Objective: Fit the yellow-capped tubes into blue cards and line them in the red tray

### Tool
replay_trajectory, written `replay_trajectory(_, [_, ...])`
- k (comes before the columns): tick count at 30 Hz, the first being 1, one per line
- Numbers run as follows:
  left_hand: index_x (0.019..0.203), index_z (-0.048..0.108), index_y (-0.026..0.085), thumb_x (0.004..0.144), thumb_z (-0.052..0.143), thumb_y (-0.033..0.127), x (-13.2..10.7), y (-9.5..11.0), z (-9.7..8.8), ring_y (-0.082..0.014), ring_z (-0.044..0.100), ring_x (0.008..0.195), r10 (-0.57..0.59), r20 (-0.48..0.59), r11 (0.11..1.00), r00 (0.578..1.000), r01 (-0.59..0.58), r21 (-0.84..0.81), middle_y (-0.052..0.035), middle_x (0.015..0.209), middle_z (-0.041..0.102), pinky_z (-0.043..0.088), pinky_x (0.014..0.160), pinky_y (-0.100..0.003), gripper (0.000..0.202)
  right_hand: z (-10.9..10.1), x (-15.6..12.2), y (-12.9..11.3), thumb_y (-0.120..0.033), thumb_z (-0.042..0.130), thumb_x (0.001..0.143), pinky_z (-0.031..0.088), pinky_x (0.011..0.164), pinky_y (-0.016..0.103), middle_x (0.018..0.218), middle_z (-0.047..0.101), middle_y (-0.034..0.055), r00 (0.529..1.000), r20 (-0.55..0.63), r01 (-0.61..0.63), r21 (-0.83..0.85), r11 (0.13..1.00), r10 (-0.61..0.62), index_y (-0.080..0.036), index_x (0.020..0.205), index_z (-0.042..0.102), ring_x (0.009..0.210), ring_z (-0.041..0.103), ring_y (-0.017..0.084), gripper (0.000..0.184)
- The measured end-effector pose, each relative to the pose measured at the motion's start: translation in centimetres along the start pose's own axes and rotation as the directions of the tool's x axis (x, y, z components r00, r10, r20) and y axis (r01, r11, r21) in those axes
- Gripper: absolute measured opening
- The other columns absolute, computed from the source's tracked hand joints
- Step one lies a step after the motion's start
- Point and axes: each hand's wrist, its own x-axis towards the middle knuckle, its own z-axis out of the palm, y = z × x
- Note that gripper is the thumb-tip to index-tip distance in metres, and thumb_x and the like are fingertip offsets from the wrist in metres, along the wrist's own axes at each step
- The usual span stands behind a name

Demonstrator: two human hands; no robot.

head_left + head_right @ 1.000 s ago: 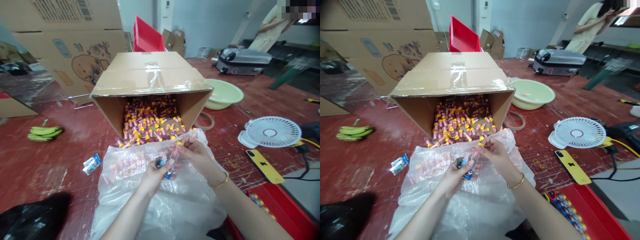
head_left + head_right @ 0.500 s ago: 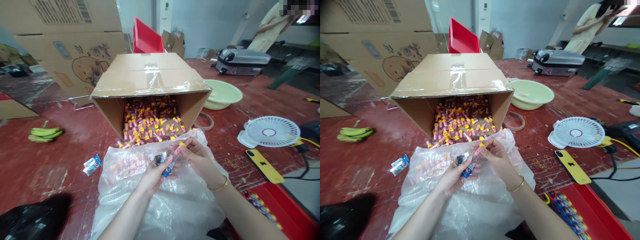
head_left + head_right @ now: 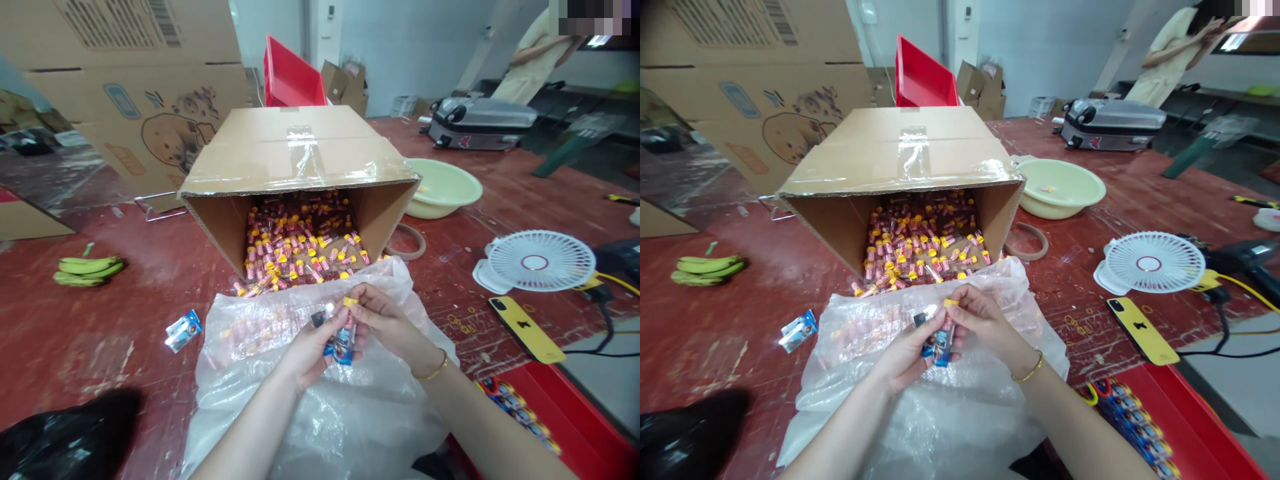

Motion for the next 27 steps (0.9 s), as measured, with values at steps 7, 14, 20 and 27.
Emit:
replay_trajectory(7, [0.089,0.069,0.01,0.065,0.078,0.051,0.0,0.1,1.6,-0.0205,0.068,0.069,0.107,-0.072,0.992,0.992,-0.111,-0.064,-0.0116,0.079,0.072,0.056,0.061,-0.028,0.048,0.3,-1.3,-0.5,-0.04,0.085,0.057,0.052,0.09,0.038,0.12,0.053,0.0079,0.974,0.144,0.211,-0.323,0.922,-0.173,-0.024,0.107,0.05,0.109,0.057,0.025,0.062])
replay_trajectory(14, [0.085,0.069,0.009,0.065,0.078,0.052,0.2,0.3,1.7,-0.0227,0.068,0.073,0.121,-0.07,0.992,0.99,-0.122,-0.021,-0.0113,0.078,0.071,0.057,0.069,-0.034,0.048,1.6,-2.4,0.7,-0.012,0.075,0.063,0.058,0.079,0.035,0.123,0.045,0.0063,0.973,0.111,0.228,-0.413,0.881,-0.2,-0.033,0.12,0.035,0.103,0.061,0.023,0.073])
replay_trajectory(20, [0.101,0.069,0.015,0.062,0.085,0.031,-0.4,-0.3,0.5,-0.0209,0.066,0.082,0.164,0.007,0.985,0.986,-0.165,0.045,-0.0075,0.09,0.072,0.051,0.073,-0.028,0.046,0.9,-2.1,0.5,-0.004,0.07,0.058,0.054,0.082,0.036,0.114,0.045,0.0064,0.945,0.102,0.322,-0.446,0.835,-0.31,-0.029,0.112,0.035,0.105,0.056,0.024,0.069])
replay_trajectory(27, [0.096,0.071,0.014,0.062,0.084,0.03,-0.2,-0.9,0.4,-0.0216,0.064,0.085,0.266,0.0,0.949,0.964,-0.262,0.178,-0.0053,0.086,0.072,0.048,0.08,-0.03,0.039,1.4,-2.2,0.2,-0.015,0.074,0.062,0.046,0.093,0.039,0.114,0.042,0.0068,0.937,0.091,0.327,-0.563,0.759,-0.337,-0.025,0.108,0.034,0.11,0.051,0.024,0.062])
